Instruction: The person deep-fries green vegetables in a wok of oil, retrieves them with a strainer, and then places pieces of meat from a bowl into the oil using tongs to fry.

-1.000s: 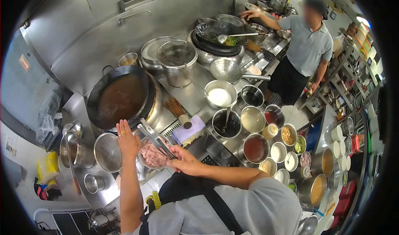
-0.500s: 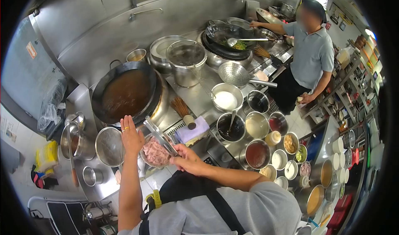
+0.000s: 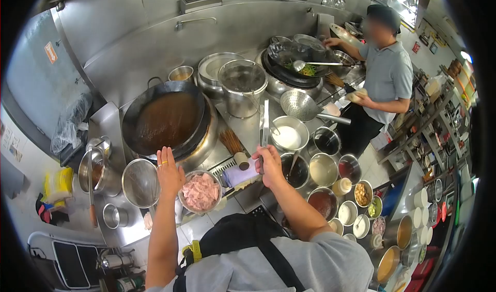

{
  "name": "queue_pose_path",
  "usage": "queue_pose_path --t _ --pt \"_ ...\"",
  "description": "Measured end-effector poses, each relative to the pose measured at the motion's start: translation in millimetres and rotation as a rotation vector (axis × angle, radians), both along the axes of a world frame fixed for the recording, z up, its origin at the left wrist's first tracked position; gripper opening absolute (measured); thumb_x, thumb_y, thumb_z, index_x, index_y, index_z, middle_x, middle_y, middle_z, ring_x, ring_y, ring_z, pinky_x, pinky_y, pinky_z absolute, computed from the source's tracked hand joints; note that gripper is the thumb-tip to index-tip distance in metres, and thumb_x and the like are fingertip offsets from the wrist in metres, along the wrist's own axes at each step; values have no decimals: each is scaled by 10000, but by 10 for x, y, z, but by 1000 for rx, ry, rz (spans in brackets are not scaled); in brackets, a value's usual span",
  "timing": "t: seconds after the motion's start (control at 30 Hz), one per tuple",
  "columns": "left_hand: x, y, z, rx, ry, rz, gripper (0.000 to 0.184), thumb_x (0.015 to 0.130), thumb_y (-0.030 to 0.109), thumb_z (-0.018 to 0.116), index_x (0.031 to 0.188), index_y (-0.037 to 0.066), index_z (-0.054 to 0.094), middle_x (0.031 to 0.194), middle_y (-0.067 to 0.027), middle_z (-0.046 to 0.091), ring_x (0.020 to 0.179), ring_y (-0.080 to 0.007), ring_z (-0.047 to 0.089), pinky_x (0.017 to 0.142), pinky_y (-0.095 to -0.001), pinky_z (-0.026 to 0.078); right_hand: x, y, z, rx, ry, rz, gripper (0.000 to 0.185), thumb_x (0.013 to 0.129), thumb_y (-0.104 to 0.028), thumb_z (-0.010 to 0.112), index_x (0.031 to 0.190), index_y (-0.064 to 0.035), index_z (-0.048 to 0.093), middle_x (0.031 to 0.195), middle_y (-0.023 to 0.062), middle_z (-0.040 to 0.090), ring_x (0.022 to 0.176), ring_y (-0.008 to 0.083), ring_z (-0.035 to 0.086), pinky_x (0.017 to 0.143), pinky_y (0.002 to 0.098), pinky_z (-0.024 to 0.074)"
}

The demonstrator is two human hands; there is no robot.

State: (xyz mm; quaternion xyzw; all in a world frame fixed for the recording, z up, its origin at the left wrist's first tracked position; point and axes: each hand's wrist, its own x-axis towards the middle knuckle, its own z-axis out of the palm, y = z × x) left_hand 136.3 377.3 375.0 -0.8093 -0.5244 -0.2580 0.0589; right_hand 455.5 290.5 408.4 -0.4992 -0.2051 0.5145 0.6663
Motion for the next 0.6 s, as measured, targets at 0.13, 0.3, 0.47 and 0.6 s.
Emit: queue_pose_path --t 0.13,0.3,0.47,0.6 --pt "35 -6 5 -18 -10 18 781 759 95 627 1442 -76 289 1480 -272 317 1408 -457 236 1134 -501 288 -33 -113 -74 27 -23 16 234 915 -248 630 1026 -94 493 756 38 606 479 61 480 395 199 350" --pt "19 24 -44 23 14 9 774 757 97 624 1436 -76 296 1481 -258 318 1406 -452 242 1137 -497 283 0 -149 -104 30 -36 29 271 906 -240 642 1056 -79 484 757 41 606 482 64 480 399 210 353" --pt "31 8 -32 12 3 12 776 755 91 629 1435 -76 293 1482 -255 317 1404 -453 243 1133 -498 289 0 -193 -67 41 -77 58 304 899 -229 651 1083 -66 472 755 45 602 482 68 476 403 214 355" --pt "37 -5 -5 1 -2 14 778 754 86 634 1434 -76 292 1480 -256 318 1401 -456 246 1133 -500 288 -17 -224 -61 49 -86 68 319 899 -221 655 1098 -63 461 760 46 604 486 65 479 405 213 361"
